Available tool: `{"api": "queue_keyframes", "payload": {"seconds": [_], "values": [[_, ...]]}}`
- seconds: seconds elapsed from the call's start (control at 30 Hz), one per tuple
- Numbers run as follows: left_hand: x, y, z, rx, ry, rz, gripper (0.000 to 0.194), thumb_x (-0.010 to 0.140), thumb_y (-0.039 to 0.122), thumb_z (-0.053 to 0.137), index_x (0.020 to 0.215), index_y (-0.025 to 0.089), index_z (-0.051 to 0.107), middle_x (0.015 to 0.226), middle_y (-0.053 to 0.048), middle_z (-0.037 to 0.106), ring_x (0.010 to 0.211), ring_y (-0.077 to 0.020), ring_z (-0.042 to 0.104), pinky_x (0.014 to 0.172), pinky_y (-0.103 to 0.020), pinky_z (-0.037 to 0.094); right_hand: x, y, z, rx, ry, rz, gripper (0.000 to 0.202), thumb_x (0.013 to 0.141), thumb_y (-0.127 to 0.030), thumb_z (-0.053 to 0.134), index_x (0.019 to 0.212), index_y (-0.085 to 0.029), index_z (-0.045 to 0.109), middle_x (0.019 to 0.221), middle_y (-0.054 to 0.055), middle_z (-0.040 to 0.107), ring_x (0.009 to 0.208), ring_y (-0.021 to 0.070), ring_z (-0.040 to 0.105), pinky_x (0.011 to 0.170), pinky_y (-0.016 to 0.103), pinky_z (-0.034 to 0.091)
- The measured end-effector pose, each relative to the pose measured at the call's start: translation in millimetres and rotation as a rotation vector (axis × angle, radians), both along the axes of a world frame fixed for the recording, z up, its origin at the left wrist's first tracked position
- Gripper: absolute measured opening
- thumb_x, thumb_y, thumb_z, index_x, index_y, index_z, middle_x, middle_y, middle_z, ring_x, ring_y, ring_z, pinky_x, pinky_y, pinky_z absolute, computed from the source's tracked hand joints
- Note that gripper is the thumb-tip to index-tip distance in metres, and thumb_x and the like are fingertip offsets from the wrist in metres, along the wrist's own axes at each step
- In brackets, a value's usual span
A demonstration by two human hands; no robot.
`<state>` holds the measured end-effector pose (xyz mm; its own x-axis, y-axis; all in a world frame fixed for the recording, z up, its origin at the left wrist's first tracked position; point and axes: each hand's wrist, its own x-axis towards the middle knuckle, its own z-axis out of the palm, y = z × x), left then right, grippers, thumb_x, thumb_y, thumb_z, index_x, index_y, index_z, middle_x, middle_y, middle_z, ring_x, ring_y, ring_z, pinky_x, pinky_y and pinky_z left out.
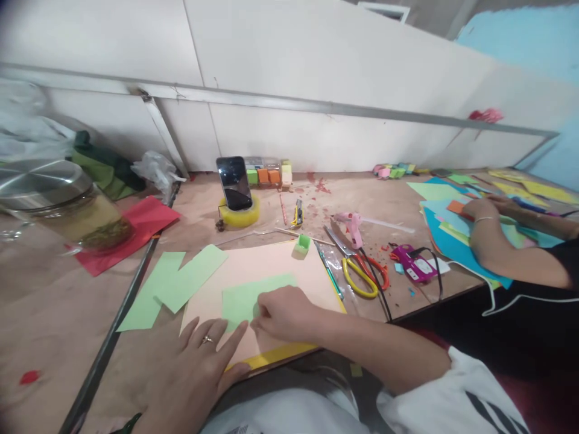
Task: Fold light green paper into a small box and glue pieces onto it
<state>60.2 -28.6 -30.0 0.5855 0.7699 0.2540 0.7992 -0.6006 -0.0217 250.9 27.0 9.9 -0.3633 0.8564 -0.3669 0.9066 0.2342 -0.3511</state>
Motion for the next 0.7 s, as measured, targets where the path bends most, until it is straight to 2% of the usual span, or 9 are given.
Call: {"api": "queue_keyframes", "payload": {"seconds": [0.13, 0.33, 0.43, 0.57, 0.7], "values": [[-4.6, 3.2, -6.0, 0.003, -0.009, -0.054, 0.045, 0.080, 0.046, 0.068, 0.118, 0.023, 0.065, 0.094, -0.008, 0.068, 0.091, -0.0262, 0.061, 0.092, -0.047, 0.043, 5.3, 7.1, 4.5, -0.038, 0.009, -0.039, 0.017, 0.079, -0.036, 0.064, 0.078, -0.019, 0.066, 0.072, 0.001, 0.066, 0.067, 0.0159, 0.059, 0.052, 0.023, 0.025], [-8.6, 5.9, -5.4, -0.012, -0.071, -0.070, 0.037, 0.084, 0.040, 0.064, 0.117, 0.023, 0.065, 0.091, -0.007, 0.069, 0.089, -0.0258, 0.062, 0.093, -0.048, 0.040, 24.4, 6.2, 9.2, -0.063, -0.081, -0.095, 0.020, 0.078, -0.038, 0.065, 0.076, -0.018, 0.062, 0.071, 0.003, 0.064, 0.068, 0.0187, 0.058, 0.053, 0.024, 0.025], [-10.8, 3.3, -11.2, 0.029, -0.097, -0.073, 0.033, 0.087, 0.040, 0.060, 0.113, 0.022, 0.067, 0.096, -0.007, 0.070, 0.090, -0.0255, 0.062, 0.095, -0.047, 0.037, 40.9, 2.0, 5.8, -0.061, -0.087, -0.175, 0.018, 0.079, -0.035, 0.064, 0.074, -0.019, 0.060, 0.071, 0.002, 0.063, 0.066, 0.0163, 0.056, 0.054, 0.024, 0.026], [-13.9, -3.3, -19.7, 0.095, -0.144, -0.030, 0.034, 0.095, 0.034, 0.042, 0.108, 0.017, 0.068, 0.103, -0.011, 0.072, 0.099, -0.0270, 0.062, 0.100, -0.047, 0.033, 62.1, -4.2, -2.5, -0.036, -0.010, -0.239, 0.014, 0.079, -0.030, 0.060, 0.071, -0.018, 0.056, 0.068, 0.000, 0.061, 0.063, 0.0134, 0.053, 0.055, 0.023, 0.028], [-19.5, -4.5, -13.7, 0.119, -0.132, -0.071, 0.033, 0.095, 0.029, 0.040, 0.107, 0.016, 0.068, 0.104, -0.011, 0.073, 0.096, -0.0259, 0.064, 0.095, -0.044, 0.038, 78.3, -8.8, -12.3, -0.022, 0.152, -0.259, 0.007, 0.079, -0.022, 0.056, 0.073, -0.018, 0.055, 0.066, -0.002, 0.058, 0.061, 0.0110, 0.050, 0.054, 0.021, 0.030]]}}
